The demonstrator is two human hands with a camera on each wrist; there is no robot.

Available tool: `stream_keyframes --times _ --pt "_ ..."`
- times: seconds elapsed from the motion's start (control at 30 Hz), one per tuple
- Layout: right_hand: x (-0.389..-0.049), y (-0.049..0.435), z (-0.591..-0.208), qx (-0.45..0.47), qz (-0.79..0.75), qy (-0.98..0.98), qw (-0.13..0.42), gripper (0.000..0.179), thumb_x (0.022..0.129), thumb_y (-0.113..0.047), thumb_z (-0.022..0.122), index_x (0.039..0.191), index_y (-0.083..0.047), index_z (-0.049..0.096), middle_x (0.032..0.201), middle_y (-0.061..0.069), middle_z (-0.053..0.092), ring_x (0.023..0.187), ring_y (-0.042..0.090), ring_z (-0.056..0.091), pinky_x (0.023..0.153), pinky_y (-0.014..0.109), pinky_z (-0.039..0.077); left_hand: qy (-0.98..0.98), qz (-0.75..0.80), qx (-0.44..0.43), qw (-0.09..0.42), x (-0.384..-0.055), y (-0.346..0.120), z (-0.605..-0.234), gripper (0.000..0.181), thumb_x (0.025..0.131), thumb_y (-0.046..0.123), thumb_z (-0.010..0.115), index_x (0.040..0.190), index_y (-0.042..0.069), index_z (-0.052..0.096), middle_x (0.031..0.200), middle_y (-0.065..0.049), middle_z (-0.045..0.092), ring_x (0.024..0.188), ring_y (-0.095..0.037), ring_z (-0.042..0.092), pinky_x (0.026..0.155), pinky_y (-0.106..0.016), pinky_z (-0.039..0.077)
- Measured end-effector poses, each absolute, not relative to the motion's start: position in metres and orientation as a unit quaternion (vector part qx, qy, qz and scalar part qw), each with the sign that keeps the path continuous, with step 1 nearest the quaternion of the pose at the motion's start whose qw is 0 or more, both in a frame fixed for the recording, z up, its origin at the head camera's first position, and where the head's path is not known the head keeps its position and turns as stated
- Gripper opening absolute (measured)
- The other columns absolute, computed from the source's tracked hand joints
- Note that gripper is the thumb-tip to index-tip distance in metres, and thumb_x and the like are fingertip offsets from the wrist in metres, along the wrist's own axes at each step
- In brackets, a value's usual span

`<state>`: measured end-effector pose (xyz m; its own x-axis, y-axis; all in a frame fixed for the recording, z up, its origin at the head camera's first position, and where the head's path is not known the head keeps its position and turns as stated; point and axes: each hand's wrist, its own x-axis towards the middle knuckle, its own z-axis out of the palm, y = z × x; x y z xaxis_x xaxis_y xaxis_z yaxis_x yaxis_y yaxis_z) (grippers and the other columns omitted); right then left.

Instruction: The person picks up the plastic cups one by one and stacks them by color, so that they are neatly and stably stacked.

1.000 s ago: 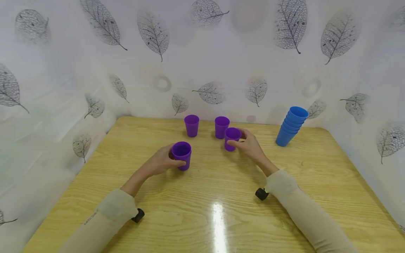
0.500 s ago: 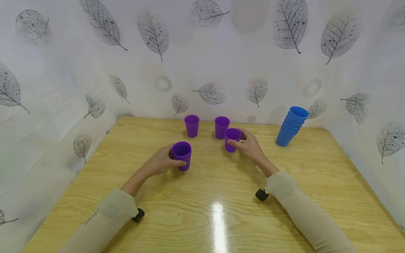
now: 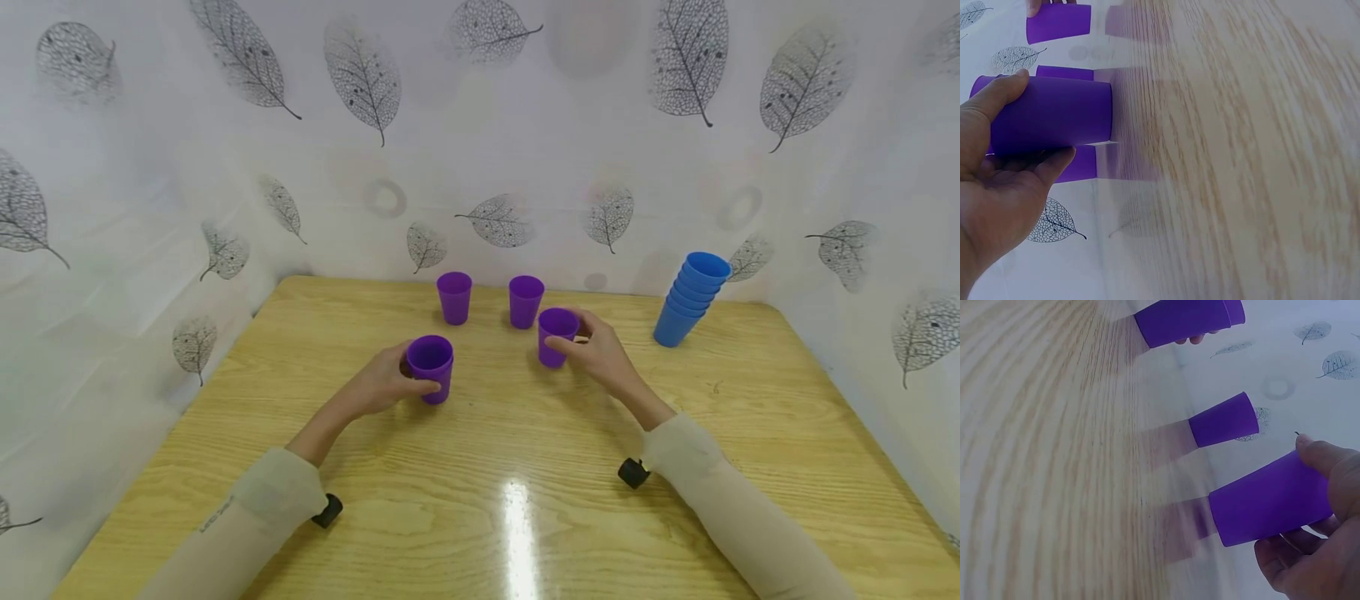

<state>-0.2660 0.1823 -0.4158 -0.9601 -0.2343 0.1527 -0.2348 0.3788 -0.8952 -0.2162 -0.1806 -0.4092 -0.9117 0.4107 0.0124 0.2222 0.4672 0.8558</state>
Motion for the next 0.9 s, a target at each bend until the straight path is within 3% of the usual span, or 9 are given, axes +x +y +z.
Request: stream_keyframes --times 0.43,0.9 --pt "-0.246 0.184 -0.407 0.164 0.547 -0.82 -0.019 0.064 0.094 -0.02 0.079 0.147 0.0 0.051 0.129 0.019 0.066 0.116 0.031 0.063 0.092 0.027 0.056 0.85 0.481 0.189 0.101 -0.217 -0.182 -0.411 0.064 0.092 0.018 0.08 0.146 -0.003 0.051 0.134 -0.02 0.064 0.125 -0.036 0.06 0.11 -0.053 0.046" --pt "-0.224 0.171 -0.392 0.199 0.552 -0.808 -0.043 0.058 0.093 -0.018 0.079 0.143 0.0 0.055 0.128 0.018 0.065 0.111 0.031 0.066 0.092 0.031 0.058 0.851 0.48 0.189 0.099 -0.216 -0.182 -0.411 0.064 0.092 0.017 0.08 0.145 -0.003 0.051 0.133 -0.02 0.065 0.124 -0.035 0.061 0.11 -0.052 0.046"
